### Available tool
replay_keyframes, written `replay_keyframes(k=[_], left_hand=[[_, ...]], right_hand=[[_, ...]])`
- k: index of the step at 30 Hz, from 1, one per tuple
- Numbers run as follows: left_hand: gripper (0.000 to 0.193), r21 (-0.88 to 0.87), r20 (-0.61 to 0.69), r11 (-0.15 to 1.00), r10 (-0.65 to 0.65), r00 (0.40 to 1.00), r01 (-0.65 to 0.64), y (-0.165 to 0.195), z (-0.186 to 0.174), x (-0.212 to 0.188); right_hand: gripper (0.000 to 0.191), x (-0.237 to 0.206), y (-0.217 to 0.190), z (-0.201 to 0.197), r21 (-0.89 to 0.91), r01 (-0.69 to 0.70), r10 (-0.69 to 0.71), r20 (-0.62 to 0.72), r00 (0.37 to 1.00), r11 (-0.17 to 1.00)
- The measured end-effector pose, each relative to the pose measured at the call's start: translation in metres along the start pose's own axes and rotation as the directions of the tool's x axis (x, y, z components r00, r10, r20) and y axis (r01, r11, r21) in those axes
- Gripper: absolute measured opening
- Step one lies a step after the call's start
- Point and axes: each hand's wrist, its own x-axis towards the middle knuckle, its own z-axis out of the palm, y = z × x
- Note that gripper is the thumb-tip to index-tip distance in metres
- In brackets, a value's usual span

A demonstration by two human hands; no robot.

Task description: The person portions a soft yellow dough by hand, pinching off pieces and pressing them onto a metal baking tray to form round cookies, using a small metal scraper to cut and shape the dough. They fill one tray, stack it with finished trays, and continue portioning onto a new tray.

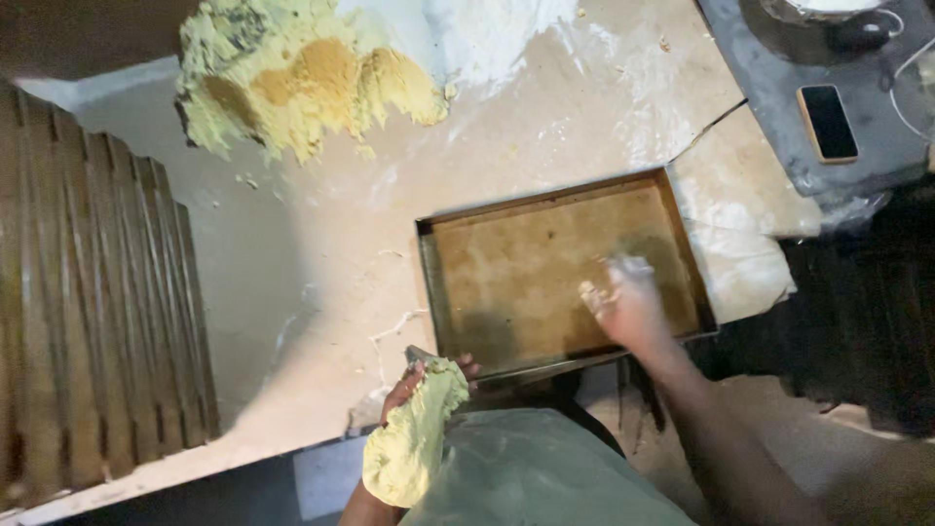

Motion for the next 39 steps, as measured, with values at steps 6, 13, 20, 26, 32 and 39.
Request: replay_keyframes(k=[6, 13, 20, 26, 32, 39], left_hand=[[0.073, -0.018, -0.080, 0.999, 0.035, 0.996, -0.036, -0.047, 0.037, 0.018], [0.064, -0.256, -0.125, 0.967, -0.020, 0.992, -0.013, -0.070, 0.018, 0.037], [0.031, -0.163, -0.007, 0.983, -0.088, 0.996, 0.086, -0.062, 0.021, 0.107], [0.028, -0.149, -0.187, 0.987, -0.088, 0.978, 0.060, -0.032, -0.002, 0.119], [0.026, -0.385, -0.334, 0.916, -0.027, 0.942, -0.110, -0.017, -0.026, 0.137], [0.036, -0.619, -0.451, 0.757, -0.126, 0.884, -0.208, 0.002, -0.032, 0.143]], right_hand=[[0.042, 0.043, 0.150, -0.025, -0.224, -0.215, 0.248, 0.133, 0.960, 0.951], [0.044, 0.054, 0.102, -0.011, -0.283, -0.075, 0.217, 0.516, 0.829, 0.956], [0.045, 0.067, -0.070, 0.020, 0.458, 0.038, -0.324, 0.566, 0.758, 0.888], [0.020, 0.117, -0.137, 0.099, 0.141, 0.326, -0.278, 0.860, 0.427, 0.935], [0.044, 0.170, -0.176, 0.157, 0.151, 0.412, -0.186, 0.981, 0.047, 0.899], [0.015, 0.181, -0.219, 0.216, 0.256, 0.644, -0.395, 0.915, 0.078, 0.721]])
